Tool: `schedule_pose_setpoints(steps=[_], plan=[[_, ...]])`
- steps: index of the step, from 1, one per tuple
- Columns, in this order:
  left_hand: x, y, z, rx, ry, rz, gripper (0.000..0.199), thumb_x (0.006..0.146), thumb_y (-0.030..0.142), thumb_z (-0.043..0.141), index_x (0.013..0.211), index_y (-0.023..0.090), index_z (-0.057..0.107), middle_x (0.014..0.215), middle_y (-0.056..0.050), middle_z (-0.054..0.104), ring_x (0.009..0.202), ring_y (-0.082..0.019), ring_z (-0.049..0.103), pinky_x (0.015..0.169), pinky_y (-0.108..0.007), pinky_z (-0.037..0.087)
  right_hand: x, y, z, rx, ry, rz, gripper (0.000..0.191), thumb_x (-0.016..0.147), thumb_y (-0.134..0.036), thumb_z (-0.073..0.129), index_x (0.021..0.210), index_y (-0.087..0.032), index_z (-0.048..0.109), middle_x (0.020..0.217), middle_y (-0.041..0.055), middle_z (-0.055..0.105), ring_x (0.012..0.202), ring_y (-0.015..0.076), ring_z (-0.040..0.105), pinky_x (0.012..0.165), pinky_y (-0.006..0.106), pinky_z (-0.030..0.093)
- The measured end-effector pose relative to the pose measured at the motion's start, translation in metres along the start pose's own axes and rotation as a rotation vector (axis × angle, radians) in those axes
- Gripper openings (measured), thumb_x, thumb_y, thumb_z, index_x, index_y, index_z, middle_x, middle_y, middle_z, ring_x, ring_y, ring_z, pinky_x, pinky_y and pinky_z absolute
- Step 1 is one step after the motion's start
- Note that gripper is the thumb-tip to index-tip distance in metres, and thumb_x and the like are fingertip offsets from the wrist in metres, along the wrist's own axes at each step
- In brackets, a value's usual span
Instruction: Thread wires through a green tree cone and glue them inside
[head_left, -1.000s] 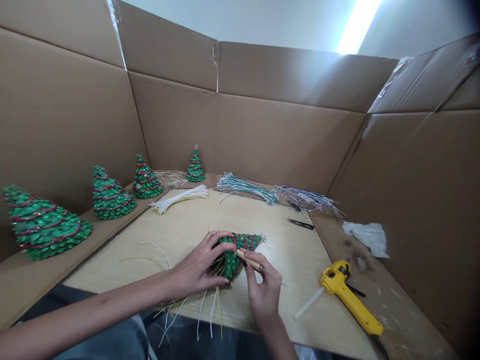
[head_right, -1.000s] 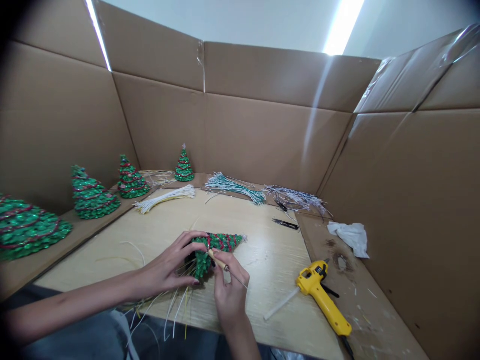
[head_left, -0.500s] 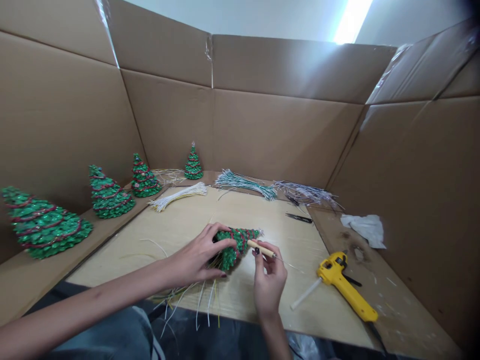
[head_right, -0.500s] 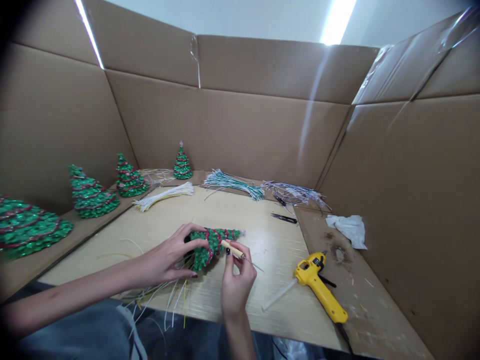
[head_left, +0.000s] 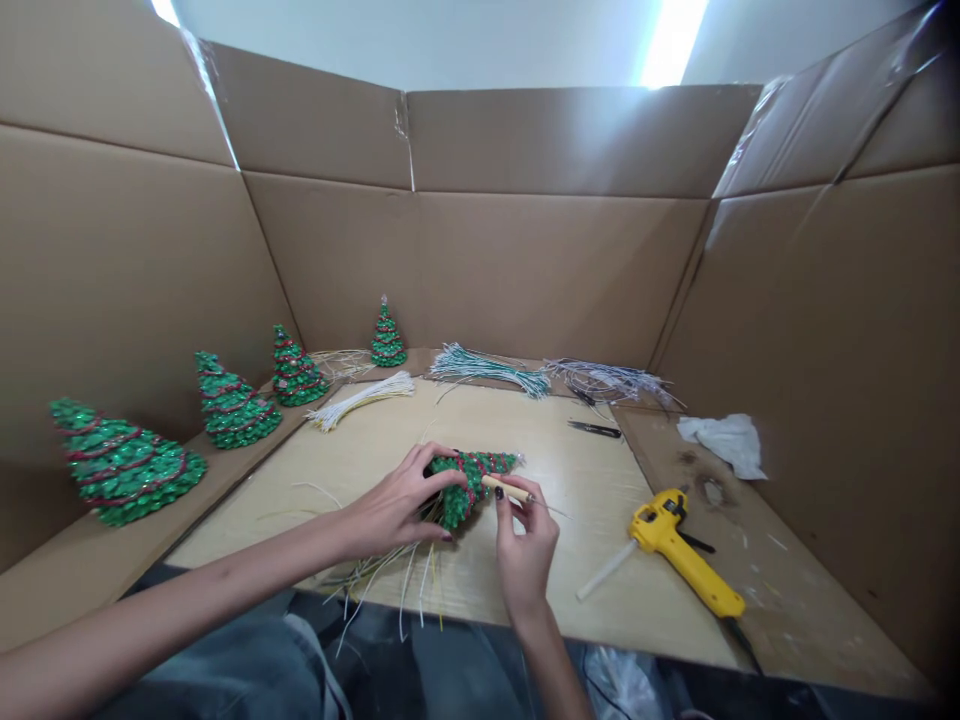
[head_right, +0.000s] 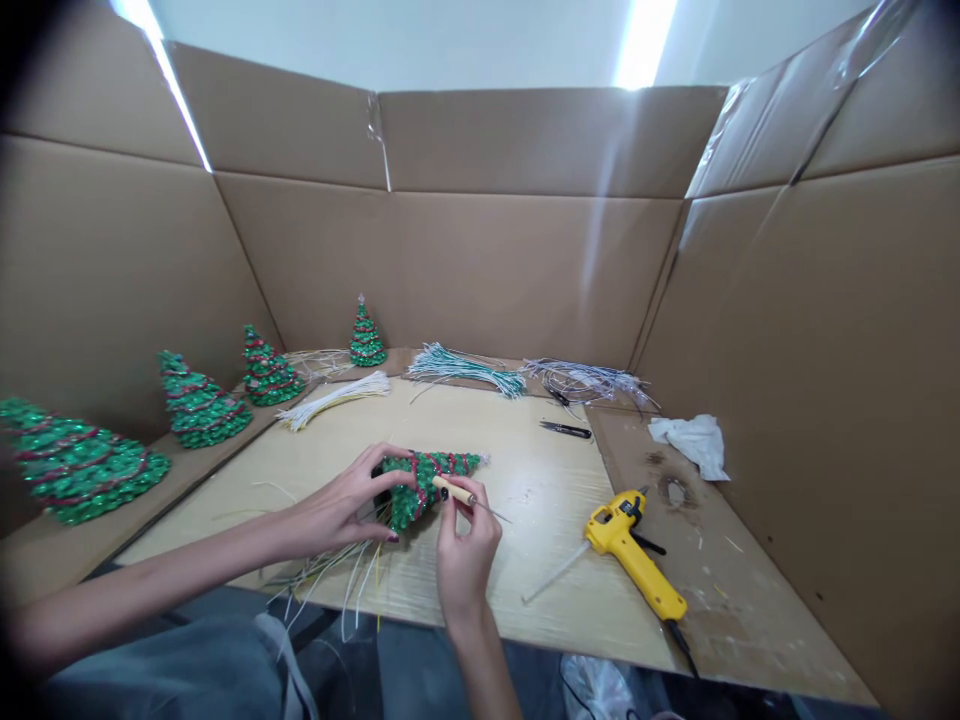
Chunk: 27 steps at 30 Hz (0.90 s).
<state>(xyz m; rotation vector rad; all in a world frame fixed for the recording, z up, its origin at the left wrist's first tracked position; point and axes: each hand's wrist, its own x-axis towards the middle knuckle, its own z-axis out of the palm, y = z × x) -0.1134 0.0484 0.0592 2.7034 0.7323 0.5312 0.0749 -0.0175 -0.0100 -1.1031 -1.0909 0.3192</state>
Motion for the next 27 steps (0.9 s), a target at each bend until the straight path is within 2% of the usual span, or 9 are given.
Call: schedule_pose_setpoints(steps=[6,11,14,18,27], plan=[[0.004,-0.001,-0.001,0.06,-0.034,0.009,0.051,0.086,0.038,0.072,0.132,0.028,0.052,0.139,-0.013,0.042,0.131,-0.032,0.042,0.109,-0.048,0.04,0.003,-0.003,0.002,0.033,-0.006,-0.019,0.013,0.092,-0.023,0.057,0.099,-0.02,0.067,0.094,0.0049,0.075,0.083,0.0165,0.074,0.071,0.024,0.058],[0.008,0.002,-0.005,0.182,-0.051,0.037,0.052,0.085,0.043,0.072,0.13,0.026,0.054,0.136,-0.015,0.046,0.124,-0.033,0.048,0.104,-0.048,0.043,0.002,-0.001,0.004,0.07,-0.036,0.005,0.013,0.092,-0.026,0.057,0.097,-0.019,0.067,0.092,0.0056,0.075,0.08,0.0171,0.073,0.072,0.026,0.058],[0.009,0.006,-0.006,0.301,-0.058,0.024,0.055,0.082,0.045,0.075,0.13,0.025,0.055,0.137,-0.017,0.049,0.123,-0.036,0.05,0.106,-0.054,0.039,0.001,0.001,0.003,0.094,-0.051,0.033,0.015,0.091,-0.029,0.058,0.097,-0.019,0.067,0.093,0.0067,0.075,0.082,0.0185,0.073,0.075,0.029,0.058],[0.009,0.014,-0.007,0.365,-0.059,-0.02,0.056,0.078,0.041,0.079,0.127,0.025,0.058,0.137,-0.018,0.051,0.132,-0.042,0.043,0.11,-0.065,0.029,0.0,0.002,0.003,0.134,-0.051,0.064,0.018,0.092,-0.033,0.057,0.097,-0.018,0.065,0.091,0.008,0.075,0.082,0.0198,0.073,0.074,0.03,0.058],[0.012,0.017,-0.003,0.313,-0.058,-0.039,0.059,0.073,0.028,0.082,0.125,0.021,0.055,0.14,-0.017,0.05,0.126,-0.033,0.051,0.103,-0.044,0.045,0.002,0.004,0.002,0.164,-0.042,0.094,0.022,0.09,-0.036,0.057,0.097,-0.017,0.065,0.093,0.0101,0.075,0.084,0.0209,0.072,0.078,0.034,0.058]])
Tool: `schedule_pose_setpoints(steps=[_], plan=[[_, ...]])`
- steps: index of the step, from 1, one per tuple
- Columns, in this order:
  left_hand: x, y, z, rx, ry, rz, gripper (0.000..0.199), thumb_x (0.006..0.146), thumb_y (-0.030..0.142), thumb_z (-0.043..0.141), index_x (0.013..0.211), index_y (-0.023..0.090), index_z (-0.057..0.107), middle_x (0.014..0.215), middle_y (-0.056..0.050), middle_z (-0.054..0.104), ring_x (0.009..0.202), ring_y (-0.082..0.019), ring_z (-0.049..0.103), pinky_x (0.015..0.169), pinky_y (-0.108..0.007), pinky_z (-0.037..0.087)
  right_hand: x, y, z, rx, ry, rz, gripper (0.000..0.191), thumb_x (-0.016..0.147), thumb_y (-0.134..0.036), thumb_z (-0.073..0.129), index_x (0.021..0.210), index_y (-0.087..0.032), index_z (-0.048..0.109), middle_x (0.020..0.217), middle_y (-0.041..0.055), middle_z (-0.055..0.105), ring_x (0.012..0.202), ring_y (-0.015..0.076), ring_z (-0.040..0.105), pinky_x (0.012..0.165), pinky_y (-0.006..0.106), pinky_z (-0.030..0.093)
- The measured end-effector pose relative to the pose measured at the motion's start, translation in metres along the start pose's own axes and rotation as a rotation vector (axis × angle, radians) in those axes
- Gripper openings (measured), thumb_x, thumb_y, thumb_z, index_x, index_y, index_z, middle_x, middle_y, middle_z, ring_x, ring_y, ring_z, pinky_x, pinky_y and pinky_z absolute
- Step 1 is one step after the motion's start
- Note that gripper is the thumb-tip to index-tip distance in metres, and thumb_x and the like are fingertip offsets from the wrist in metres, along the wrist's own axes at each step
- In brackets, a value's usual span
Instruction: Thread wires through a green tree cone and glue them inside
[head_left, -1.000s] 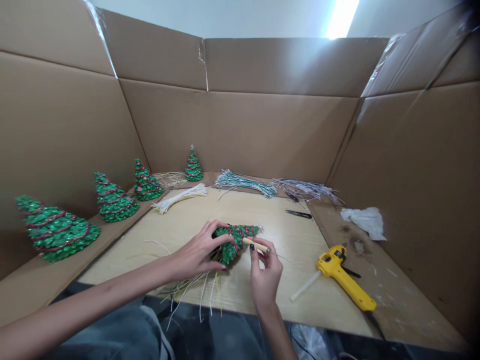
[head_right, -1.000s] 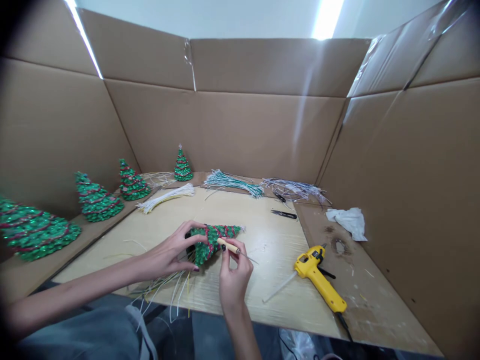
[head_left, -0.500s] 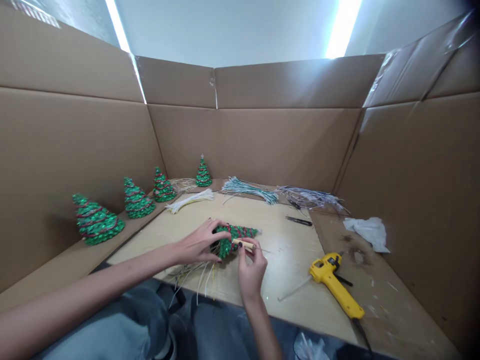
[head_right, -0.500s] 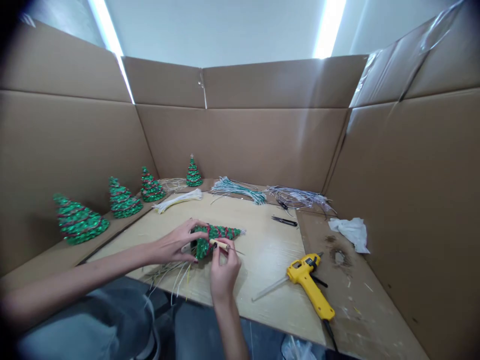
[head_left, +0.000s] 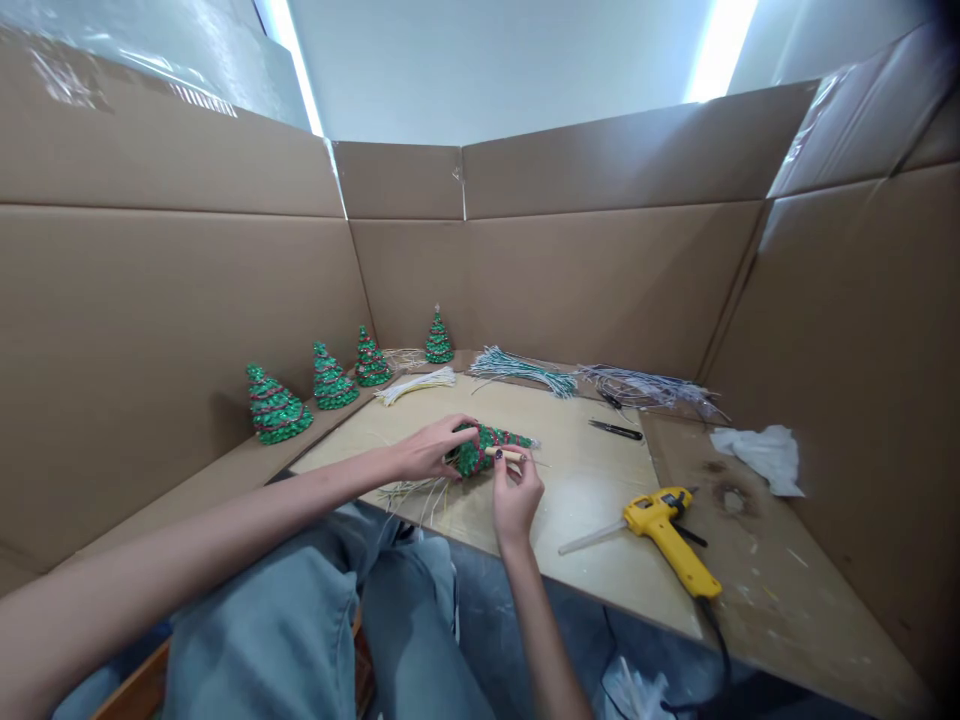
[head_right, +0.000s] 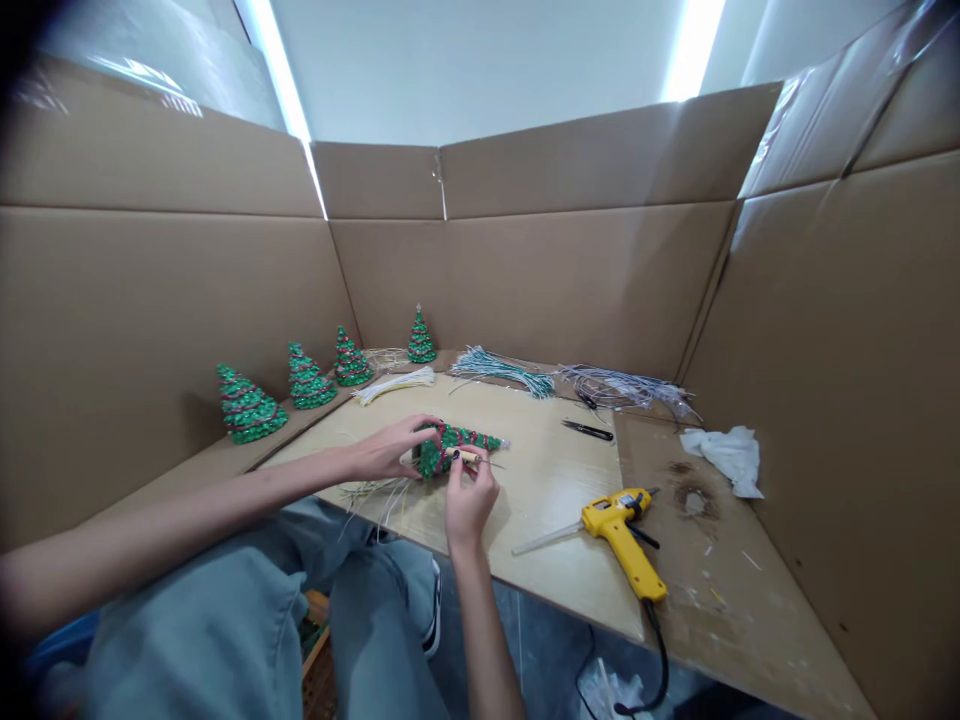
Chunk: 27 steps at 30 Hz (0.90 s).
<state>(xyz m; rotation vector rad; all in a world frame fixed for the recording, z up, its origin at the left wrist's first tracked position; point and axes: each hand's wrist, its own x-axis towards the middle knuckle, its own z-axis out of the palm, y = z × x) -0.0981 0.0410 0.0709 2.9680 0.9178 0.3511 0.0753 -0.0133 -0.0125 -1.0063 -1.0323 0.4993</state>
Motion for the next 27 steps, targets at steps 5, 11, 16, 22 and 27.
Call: schedule_pose_setpoints(steps=[5,11,16,22,27], plan=[[-0.0021,0.0031,0.0015,-0.044,0.039,-0.023,0.053,0.073,0.027,0.082,0.12,0.021,0.057,0.14,-0.016,0.049,0.127,-0.033,0.05,0.103,-0.044,0.045,-0.0006,-0.002,-0.0001,0.009,-0.016,-0.004,0.021,0.091,-0.036,0.057,0.096,-0.017,0.064,0.091,0.0096,0.075,0.084,0.0207,0.073,0.076,0.032,0.059],[-0.0023,0.0058,-0.0002,-0.079,0.039,-0.033,0.054,0.071,0.024,0.084,0.119,0.021,0.058,0.14,-0.017,0.049,0.128,-0.034,0.05,0.103,-0.046,0.046,-0.0025,-0.0036,0.0,0.016,-0.004,-0.023,0.019,0.09,-0.035,0.059,0.095,-0.018,0.066,0.09,0.0084,0.076,0.083,0.0202,0.074,0.077,0.031,0.059],[-0.0049,0.0045,-0.0018,-0.096,0.05,-0.04,0.056,0.07,0.02,0.085,0.119,0.021,0.057,0.141,-0.016,0.049,0.129,-0.033,0.05,0.104,-0.044,0.047,-0.0036,-0.0033,-0.0007,0.014,0.047,-0.059,0.019,0.09,-0.035,0.061,0.094,-0.017,0.068,0.09,0.009,0.076,0.081,0.0201,0.073,0.074,0.03,0.058],[-0.0089,0.0061,-0.0003,-0.138,0.069,-0.056,0.055,0.072,0.02,0.084,0.12,0.023,0.057,0.143,-0.016,0.048,0.133,-0.033,0.047,0.107,-0.045,0.045,-0.0057,-0.0025,-0.0011,0.009,0.052,-0.082,0.018,0.09,-0.034,0.062,0.095,-0.018,0.069,0.091,0.0078,0.075,0.081,0.0184,0.072,0.074,0.028,0.058],[-0.0086,0.0098,-0.0025,-0.173,0.077,-0.076,0.055,0.073,0.019,0.083,0.123,0.023,0.058,0.144,-0.015,0.047,0.135,-0.034,0.045,0.108,-0.048,0.043,-0.0054,-0.0032,-0.0018,0.02,0.063,-0.062,0.019,0.091,-0.036,0.061,0.094,-0.018,0.068,0.092,0.0077,0.073,0.084,0.0182,0.071,0.074,0.027,0.058]])
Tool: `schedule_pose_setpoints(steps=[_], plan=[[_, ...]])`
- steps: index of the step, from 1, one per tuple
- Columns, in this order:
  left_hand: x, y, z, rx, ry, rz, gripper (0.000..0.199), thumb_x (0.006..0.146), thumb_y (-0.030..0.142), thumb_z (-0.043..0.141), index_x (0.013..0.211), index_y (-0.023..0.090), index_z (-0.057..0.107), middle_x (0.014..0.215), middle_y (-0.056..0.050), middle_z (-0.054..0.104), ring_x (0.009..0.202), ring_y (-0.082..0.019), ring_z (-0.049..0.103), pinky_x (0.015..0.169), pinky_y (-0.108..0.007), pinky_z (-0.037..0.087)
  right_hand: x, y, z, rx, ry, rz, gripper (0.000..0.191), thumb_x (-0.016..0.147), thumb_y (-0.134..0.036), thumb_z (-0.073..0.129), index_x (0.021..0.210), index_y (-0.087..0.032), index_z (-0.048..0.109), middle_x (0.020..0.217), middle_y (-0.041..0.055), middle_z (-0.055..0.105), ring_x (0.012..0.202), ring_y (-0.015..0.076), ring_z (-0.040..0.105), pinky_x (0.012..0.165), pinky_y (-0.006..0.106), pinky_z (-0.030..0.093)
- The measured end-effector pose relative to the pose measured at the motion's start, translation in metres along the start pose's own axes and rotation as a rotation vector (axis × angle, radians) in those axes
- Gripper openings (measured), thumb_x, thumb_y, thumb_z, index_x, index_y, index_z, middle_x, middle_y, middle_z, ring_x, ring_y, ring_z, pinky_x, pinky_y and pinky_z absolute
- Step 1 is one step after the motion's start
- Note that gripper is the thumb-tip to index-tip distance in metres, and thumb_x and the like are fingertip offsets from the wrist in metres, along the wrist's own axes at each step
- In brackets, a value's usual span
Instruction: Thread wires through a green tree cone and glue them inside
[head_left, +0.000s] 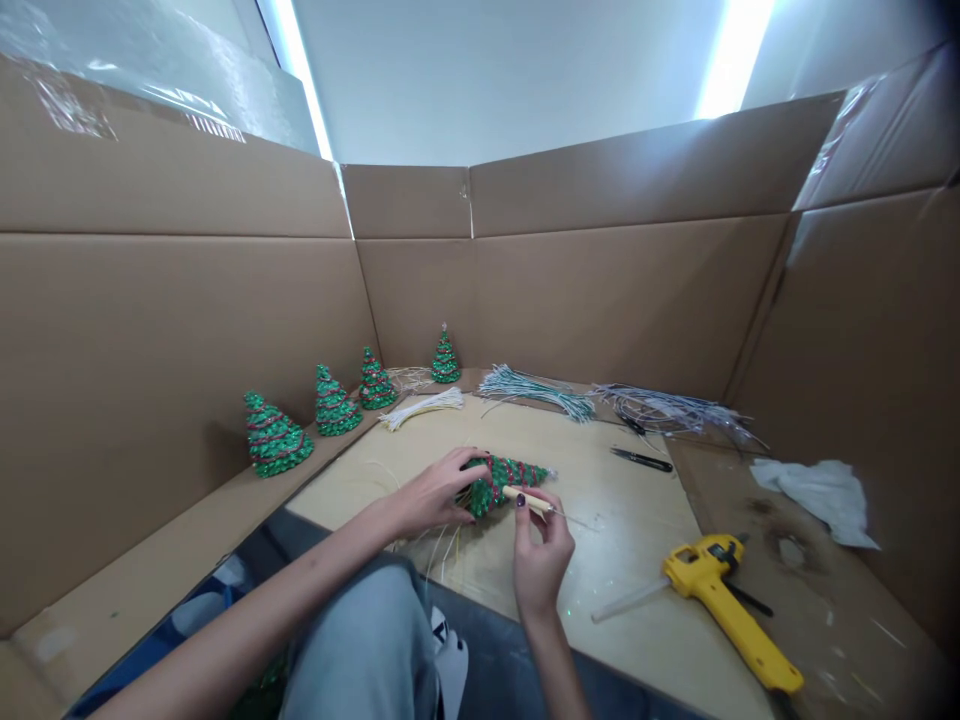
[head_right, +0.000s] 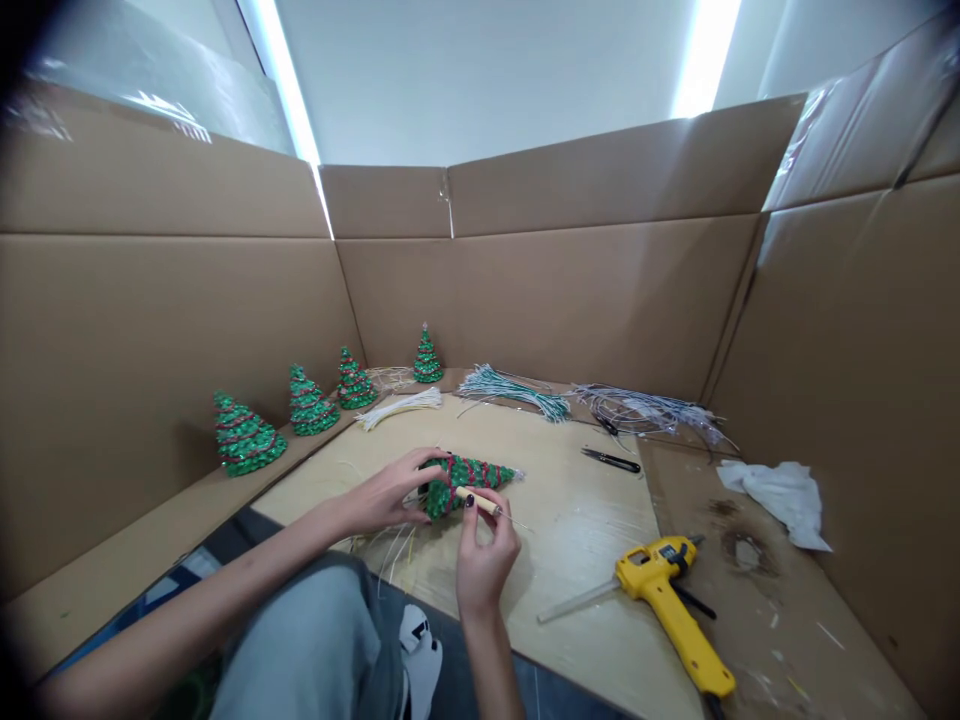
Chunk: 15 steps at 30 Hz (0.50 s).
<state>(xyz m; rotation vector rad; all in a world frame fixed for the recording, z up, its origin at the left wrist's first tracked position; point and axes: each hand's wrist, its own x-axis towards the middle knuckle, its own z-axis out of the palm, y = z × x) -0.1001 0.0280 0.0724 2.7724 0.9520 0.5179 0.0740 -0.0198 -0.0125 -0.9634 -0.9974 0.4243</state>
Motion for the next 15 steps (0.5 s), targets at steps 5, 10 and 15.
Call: schedule_pose_setpoints(steps=[5,10,15], plan=[[0.0007,-0.0003,-0.0017,-0.006,-0.008,0.006,0.054,0.073,0.021,0.083,0.122,0.022,0.06,0.143,-0.016,0.049,0.134,-0.035,0.046,0.108,-0.049,0.043,0.0013,-0.0025,-0.0007,0.011,0.024,0.034,0.022,0.091,-0.038,0.06,0.093,-0.017,0.067,0.091,0.0082,0.072,0.083,0.0185,0.071,0.073,0.028,0.058],[-0.0014,0.0001,0.0009,-0.007,-0.008,0.015,0.053,0.078,0.022,0.079,0.126,0.024,0.057,0.146,-0.016,0.046,0.139,-0.033,0.041,0.112,-0.049,0.04,0.0016,-0.0027,0.0005,0.016,0.012,0.056,0.023,0.089,-0.04,0.062,0.092,-0.017,0.068,0.091,0.0085,0.073,0.084,0.0195,0.071,0.075,0.03,0.058],[-0.0029,0.002,0.004,-0.007,0.015,0.005,0.055,0.075,0.02,0.082,0.124,0.025,0.058,0.146,-0.015,0.048,0.139,-0.033,0.041,0.112,-0.049,0.041,0.0062,0.0013,-0.0054,0.013,-0.06,0.075,0.024,0.087,-0.04,0.064,0.093,-0.017,0.069,0.091,0.0084,0.074,0.082,0.0196,0.071,0.074,0.03,0.058]])
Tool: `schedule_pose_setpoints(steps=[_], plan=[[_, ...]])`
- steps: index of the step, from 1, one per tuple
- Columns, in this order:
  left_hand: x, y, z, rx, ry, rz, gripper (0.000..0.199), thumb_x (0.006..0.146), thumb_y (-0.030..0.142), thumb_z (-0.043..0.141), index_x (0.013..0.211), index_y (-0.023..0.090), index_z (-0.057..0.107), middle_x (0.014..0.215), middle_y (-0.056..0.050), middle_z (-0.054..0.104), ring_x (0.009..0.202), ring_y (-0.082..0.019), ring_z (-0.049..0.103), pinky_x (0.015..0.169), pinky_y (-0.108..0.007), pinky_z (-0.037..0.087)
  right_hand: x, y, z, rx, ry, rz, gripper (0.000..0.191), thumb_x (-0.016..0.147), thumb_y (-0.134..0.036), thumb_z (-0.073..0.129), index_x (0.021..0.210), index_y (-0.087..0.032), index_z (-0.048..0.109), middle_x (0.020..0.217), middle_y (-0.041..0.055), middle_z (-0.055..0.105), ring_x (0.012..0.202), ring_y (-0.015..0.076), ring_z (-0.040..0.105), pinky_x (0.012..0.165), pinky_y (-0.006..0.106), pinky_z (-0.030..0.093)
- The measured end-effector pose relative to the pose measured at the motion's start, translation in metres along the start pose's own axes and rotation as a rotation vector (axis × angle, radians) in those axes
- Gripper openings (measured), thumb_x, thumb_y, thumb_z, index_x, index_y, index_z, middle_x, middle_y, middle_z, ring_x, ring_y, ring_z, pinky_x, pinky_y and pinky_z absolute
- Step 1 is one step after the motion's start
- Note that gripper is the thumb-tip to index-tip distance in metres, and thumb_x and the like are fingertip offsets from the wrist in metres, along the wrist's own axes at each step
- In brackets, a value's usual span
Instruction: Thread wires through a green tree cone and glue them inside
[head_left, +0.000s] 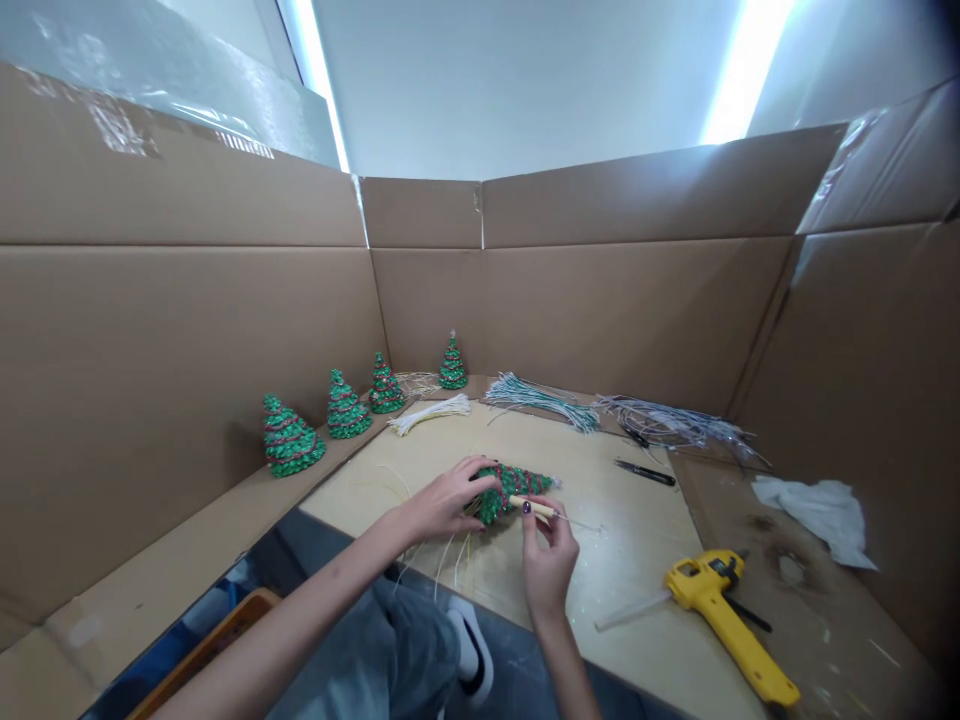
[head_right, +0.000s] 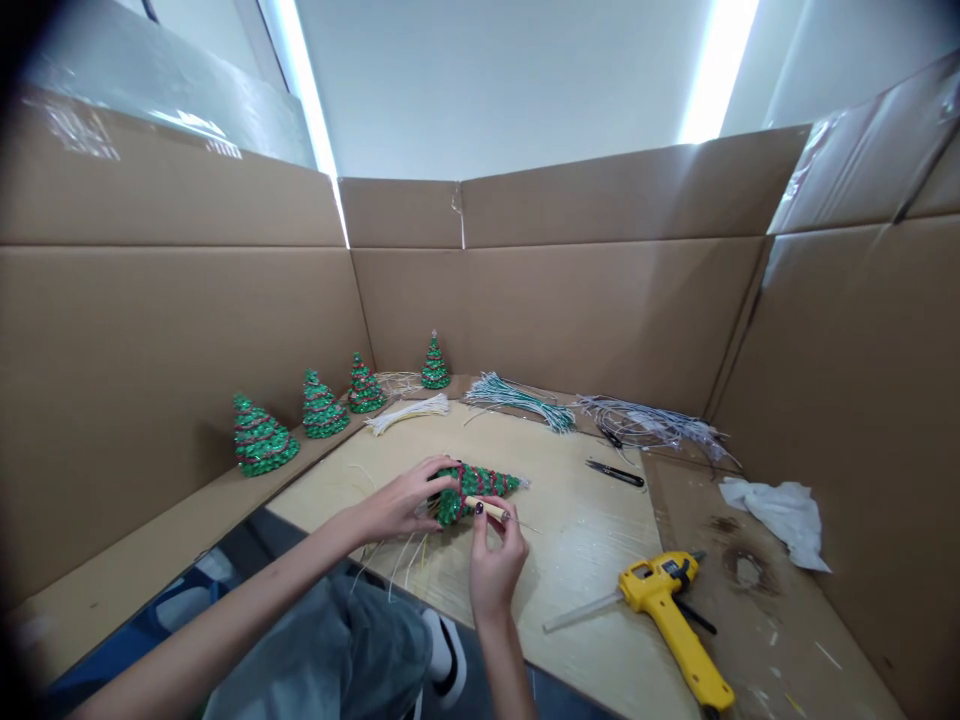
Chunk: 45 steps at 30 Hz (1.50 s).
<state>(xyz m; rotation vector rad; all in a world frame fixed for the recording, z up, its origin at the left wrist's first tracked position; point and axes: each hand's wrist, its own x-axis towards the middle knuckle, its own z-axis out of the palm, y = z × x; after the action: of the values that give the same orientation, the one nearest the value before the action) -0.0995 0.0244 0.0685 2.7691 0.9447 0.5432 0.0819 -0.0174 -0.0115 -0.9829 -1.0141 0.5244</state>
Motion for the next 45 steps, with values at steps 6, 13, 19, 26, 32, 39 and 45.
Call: schedule_pose_setpoints(steps=[6,13,19,26,32,39,45], plan=[[0.0,-0.003,0.003,0.011,0.029,-0.02,0.061,0.069,0.016,0.087,0.121,0.023,0.058,0.145,-0.016,0.048,0.138,-0.035,0.043,0.11,-0.05,0.044,0.01,0.0,-0.007,0.037,-0.059,0.045,0.025,0.085,-0.041,0.067,0.094,-0.018,0.07,0.094,0.0091,0.076,0.083,0.0201,0.073,0.073,0.03,0.06],[-0.003,-0.008,0.006,0.008,0.038,-0.027,0.06,0.071,0.016,0.085,0.124,0.026,0.056,0.147,-0.015,0.046,0.14,-0.034,0.041,0.112,-0.051,0.043,0.007,0.002,0.019,0.146,0.036,0.09,0.029,0.083,-0.043,0.069,0.096,-0.017,0.071,0.098,0.011,0.077,0.09,0.0229,0.073,0.08,0.034,0.059],[-0.009,-0.004,0.012,0.01,0.058,-0.045,0.059,0.079,0.021,0.077,0.132,0.028,0.052,0.15,-0.014,0.043,0.143,-0.034,0.037,0.114,-0.051,0.039,-0.007,0.009,0.028,0.193,0.146,0.188,0.033,0.083,-0.045,0.069,0.1,-0.017,0.067,0.102,0.0129,0.076,0.095,0.0245,0.073,0.085,0.037,0.059],[-0.004,0.014,0.022,-0.039,0.19,-0.095,0.073,0.078,0.039,0.077,0.141,0.029,0.042,0.139,-0.011,0.054,0.129,-0.033,0.048,0.111,-0.05,0.036,-0.018,0.006,0.027,0.208,0.169,0.283,0.036,0.082,-0.045,0.07,0.104,-0.017,0.069,0.107,0.0131,0.076,0.101,0.0258,0.072,0.09,0.039,0.057],[0.011,0.008,0.034,-0.248,0.477,-0.235,0.033,0.101,0.037,0.042,0.125,0.026,0.061,0.134,-0.009,0.058,0.13,-0.028,0.048,0.112,-0.046,0.036,-0.026,0.001,0.029,0.203,0.157,0.295,0.035,0.082,-0.045,0.069,0.104,-0.017,0.072,0.111,0.0134,0.076,0.103,0.0267,0.072,0.091,0.04,0.057],[0.04,-0.007,0.036,-0.33,0.447,-0.239,0.043,0.102,0.034,0.036,0.102,0.022,0.077,0.121,-0.006,0.073,0.116,-0.023,0.064,0.103,-0.037,0.047,-0.032,0.0,0.03,0.159,0.18,0.272,0.031,0.082,-0.044,0.069,0.099,-0.018,0.074,0.103,0.0108,0.077,0.097,0.0253,0.072,0.087,0.037,0.057],[0.045,-0.012,0.048,-0.351,0.462,-0.298,0.05,0.1,0.03,0.032,0.093,0.021,0.081,0.096,-0.005,0.08,0.096,-0.021,0.074,0.087,-0.033,0.054,-0.035,0.002,0.027,0.16,0.182,0.292,0.03,0.083,-0.044,0.07,0.099,-0.019,0.074,0.102,0.0093,0.077,0.097,0.0238,0.072,0.087,0.035,0.057]])
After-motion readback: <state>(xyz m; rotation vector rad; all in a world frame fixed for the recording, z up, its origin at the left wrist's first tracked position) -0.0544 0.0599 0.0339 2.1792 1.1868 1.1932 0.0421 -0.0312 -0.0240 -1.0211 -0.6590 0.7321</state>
